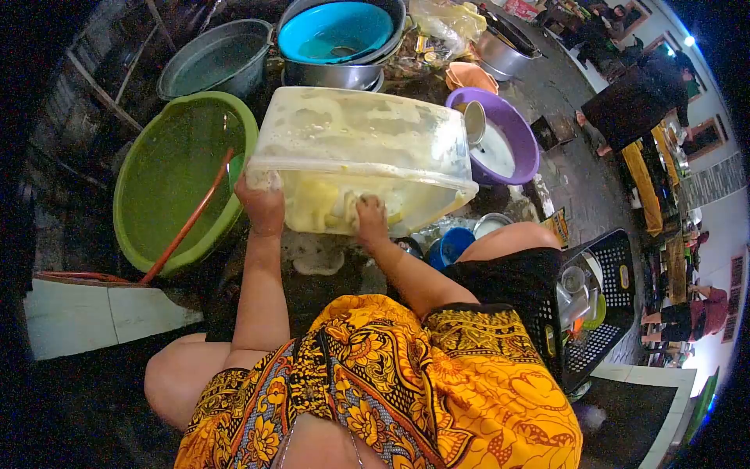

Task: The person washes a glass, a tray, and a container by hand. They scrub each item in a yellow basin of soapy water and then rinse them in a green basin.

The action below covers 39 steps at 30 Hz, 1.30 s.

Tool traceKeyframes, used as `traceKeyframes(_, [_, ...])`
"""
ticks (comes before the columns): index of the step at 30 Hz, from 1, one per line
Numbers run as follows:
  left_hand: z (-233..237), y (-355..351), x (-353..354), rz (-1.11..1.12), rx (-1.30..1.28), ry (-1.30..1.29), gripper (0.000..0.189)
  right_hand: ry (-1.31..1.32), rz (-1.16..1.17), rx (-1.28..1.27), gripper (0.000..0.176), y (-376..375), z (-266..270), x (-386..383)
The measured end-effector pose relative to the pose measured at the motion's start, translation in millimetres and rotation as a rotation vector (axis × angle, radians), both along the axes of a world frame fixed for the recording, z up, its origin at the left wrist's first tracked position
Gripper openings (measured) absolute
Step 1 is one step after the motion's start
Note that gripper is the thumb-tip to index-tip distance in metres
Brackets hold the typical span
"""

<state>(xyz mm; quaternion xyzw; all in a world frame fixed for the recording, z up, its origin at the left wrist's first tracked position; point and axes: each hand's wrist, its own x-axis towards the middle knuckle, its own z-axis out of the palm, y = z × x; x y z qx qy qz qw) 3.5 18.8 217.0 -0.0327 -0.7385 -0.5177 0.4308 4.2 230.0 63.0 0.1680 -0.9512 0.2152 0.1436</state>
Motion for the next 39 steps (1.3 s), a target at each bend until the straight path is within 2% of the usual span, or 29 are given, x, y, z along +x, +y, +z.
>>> traceKeyframes(3, [8.2, 0.9, -0.3, 0.004, -0.096, -0.033, 0.033, 0.009, 0.000, -0.078, 0.039, -21.8, -0.6, -30.0])
traceKeyframes(4, [6.3, 1.5, -2.8, 0.002, -0.062, -0.013, 0.033, -0.101, 0.063, -0.057, 0.040, -30.2, 0.4, -41.7])
traceKeyframes(5, [5.2, 1.9, -4.4, -0.001, -0.028, 0.004, 0.033, -0.101, 0.060, -0.063, 0.040, -42.7, -1.2, -46.0])
traceKeyframes(7, [11.3, -0.2, -1.8, -0.008, -0.010, -0.032, 0.032, -0.224, 0.193, 0.056, 0.042, -69.2, -2.7, -49.9])
traceKeyframes(8, [13.1, -2.0, -1.0, -0.009, 0.012, -0.069, 0.032, -0.227, 0.193, 0.053, 0.042, -78.1, -3.6, -49.3])
traceKeyframes(10, [-2.3, -5.5, -8.3, 0.043, -0.027, -0.025, 0.030, -0.136, 0.369, 0.015, 0.045, -90.9, -7.5, -42.1])
traceKeyframes(11, [-9.4, -6.7, -9.8, 0.090, -0.063, 0.023, 0.029, -0.142, 0.366, 0.009, 0.045, -89.8, -8.6, -36.9])
traceKeyframes(13, [-4.1, -5.0, -8.9, 0.047, -0.020, 0.019, 0.029, -0.383, 0.537, 0.130, 0.050, -76.2, -2.7, -31.0])
traceKeyframes(14, [-1.4, -3.6, -8.8, 0.008, 0.025, 0.014, 0.029, -0.380, 0.531, 0.135, 0.050, -66.9, -3.2, -23.9])
traceKeyframes(16, [1.4, -4.6, -9.9, 0.022, 0.010, 0.024, 0.028, -0.298, 0.664, 0.040, 0.047, -47.0, -5.8, -6.2])
traceKeyframes(20, [3.1, -4.7, -8.6, 0.080, -0.030, 0.034, 0.027, -0.244, 0.688, -0.031, 0.039, -8.9, 3.1, 0.2])
traceKeyframes(22, [5.2, -5.2, -7.1, 0.062, -0.040, 0.020, 0.026, -0.119, 0.358, 0.004, 0.030, -5.2, -2.0, -11.4])
traceKeyframes(23, [6.1, -5.0, -5.6, 0.039, -0.053, 0.007, 0.025, -0.124, 0.361, 0.003, 0.030, -6.3, -5.8, -18.1])
traceKeyframes(25, [8.5, -2.2, -4.6, 0.051, -0.061, 0.002, 0.025, -0.157, 0.143, 0.164, 0.031, -27.9, 14.4, -31.9])
traceKeyframes(28, [5.4, 1.4, -8.7, 0.060, -0.064, 0.009, 0.023, -0.184, 0.211, 0.156, 0.028, -71.9, 1.4, -53.4])
traceKeyframes(31, [6.8, 3.8, -13.5, 0.089, -0.076, -0.003, 0.023, -0.115, 0.308, 0.251, 0.028, -101.1, 3.6, -35.1])
traceKeyframes(35, [16.5, 5.1, -12.4, 0.070, -0.068, -0.051, 0.024, -0.017, 0.415, 0.277, 0.029, -74.7, -7.3, -20.3])
traceKeyframes(36, [14.2, 6.3, -14.1, 0.068, -0.065, -0.049, 0.024, -0.100, 0.417, 0.224, 0.030, -63.9, -5.7, -24.3])
traceKeyframes(38, [5.6, 12.3, -13.2, -0.082, 0.004, -0.007, 0.024, -0.188, 0.417, 0.176, 0.032, -38.6, -1.5, -30.3])
traceKeyframes(39, [4.8, 14.8, -13.2, -0.086, 0.009, -0.009, 0.024, -0.143, 0.279, 0.183, 0.029, -24.2, 1.2, -35.4])
